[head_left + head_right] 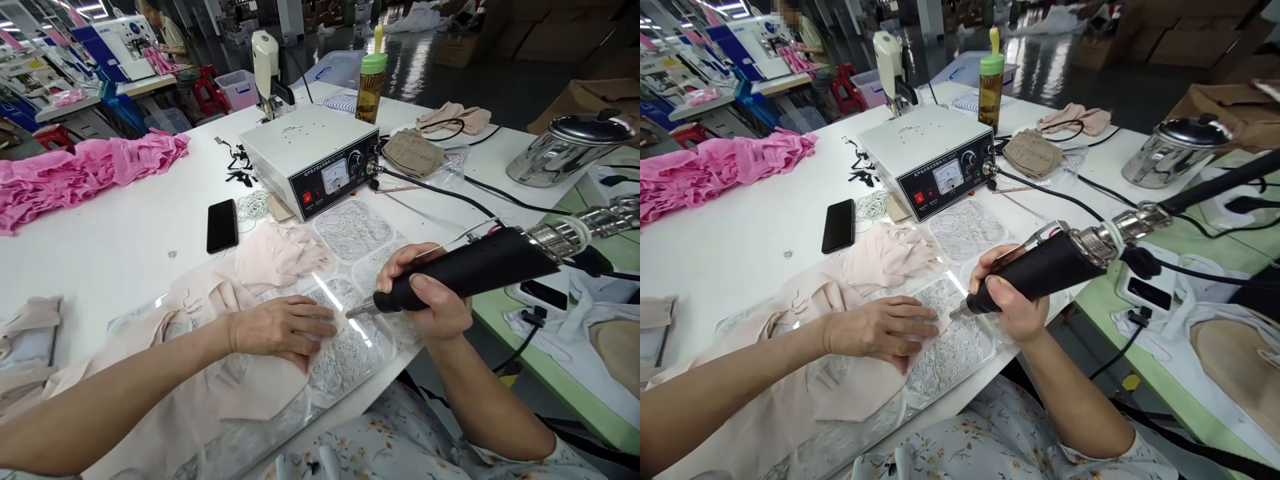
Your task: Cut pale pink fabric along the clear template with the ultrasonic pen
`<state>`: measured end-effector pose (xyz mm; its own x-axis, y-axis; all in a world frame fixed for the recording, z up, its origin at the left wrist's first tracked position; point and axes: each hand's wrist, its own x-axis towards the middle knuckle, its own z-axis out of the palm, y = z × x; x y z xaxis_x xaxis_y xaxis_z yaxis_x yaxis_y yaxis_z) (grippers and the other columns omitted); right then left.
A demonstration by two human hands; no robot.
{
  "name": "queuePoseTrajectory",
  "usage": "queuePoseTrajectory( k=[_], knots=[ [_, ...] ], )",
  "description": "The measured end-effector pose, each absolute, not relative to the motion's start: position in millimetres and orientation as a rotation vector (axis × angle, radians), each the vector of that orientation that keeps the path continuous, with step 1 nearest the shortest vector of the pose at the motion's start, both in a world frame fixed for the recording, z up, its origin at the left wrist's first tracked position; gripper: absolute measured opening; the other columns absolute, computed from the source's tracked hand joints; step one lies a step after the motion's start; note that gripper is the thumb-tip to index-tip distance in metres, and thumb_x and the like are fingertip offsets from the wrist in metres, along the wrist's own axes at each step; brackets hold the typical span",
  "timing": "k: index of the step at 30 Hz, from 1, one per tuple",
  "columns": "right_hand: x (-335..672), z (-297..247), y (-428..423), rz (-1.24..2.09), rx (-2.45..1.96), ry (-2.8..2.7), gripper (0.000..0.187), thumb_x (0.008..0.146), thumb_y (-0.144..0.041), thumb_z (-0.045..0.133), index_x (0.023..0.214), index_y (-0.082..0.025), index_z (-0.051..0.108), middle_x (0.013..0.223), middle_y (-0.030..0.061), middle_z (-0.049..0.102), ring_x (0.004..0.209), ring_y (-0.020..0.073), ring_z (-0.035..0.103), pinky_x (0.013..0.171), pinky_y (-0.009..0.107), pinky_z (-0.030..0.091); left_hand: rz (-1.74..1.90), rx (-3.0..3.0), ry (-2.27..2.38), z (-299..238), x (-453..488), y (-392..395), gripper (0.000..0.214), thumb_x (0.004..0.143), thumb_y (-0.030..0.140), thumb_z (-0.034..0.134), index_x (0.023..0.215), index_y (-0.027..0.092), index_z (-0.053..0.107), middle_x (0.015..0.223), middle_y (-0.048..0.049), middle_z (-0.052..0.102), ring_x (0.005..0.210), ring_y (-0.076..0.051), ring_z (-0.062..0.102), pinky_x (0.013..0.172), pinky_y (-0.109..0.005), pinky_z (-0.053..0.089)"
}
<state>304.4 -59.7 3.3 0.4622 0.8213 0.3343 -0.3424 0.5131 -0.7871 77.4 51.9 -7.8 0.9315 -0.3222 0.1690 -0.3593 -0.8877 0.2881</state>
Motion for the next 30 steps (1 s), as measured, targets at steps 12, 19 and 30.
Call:
queuePoseTrajectory(
  k=[12,19,30],
  knots=[
    [306,1,-60,0.778,-0.720,-0.830,0.014,0.072,-0.027,0.069,0.083,-0.019,0.068,0.069,0.0014,0.059,0.052,0.0159,0.059,0.051,0.033,0.048,-0.089,2.592,-0.351,-7,85,55,0.020,0.091,0.034,0.064,0.104,0.021,0.072,0.141,-0.0039,0.053,0.144,-0.023,0.031,0.123,-0.035,0.020],
    [308,2,-62,0.796,-0.730,-0.862,0.013,0.072,-0.026,0.065,0.083,-0.019,0.068,0.070,0.0006,0.058,0.053,0.0149,0.058,0.052,0.033,0.047,-0.094,2.540,-0.305,-9,85,55,0.019,0.085,0.032,0.072,0.102,0.023,0.073,0.140,-0.0025,0.055,0.143,-0.021,0.033,0.122,-0.032,0.019],
    [304,7,-85,0.879,-0.676,-1.005,0.017,0.078,-0.028,0.064,0.092,-0.019,0.065,0.077,0.0013,0.056,0.060,0.0142,0.057,0.057,0.034,0.050,-0.086,2.496,-0.311,-9,88,56,0.025,0.077,0.030,0.078,0.100,0.022,0.073,0.139,-0.0044,0.056,0.141,-0.025,0.036,0.121,-0.034,0.020]
  ],
)
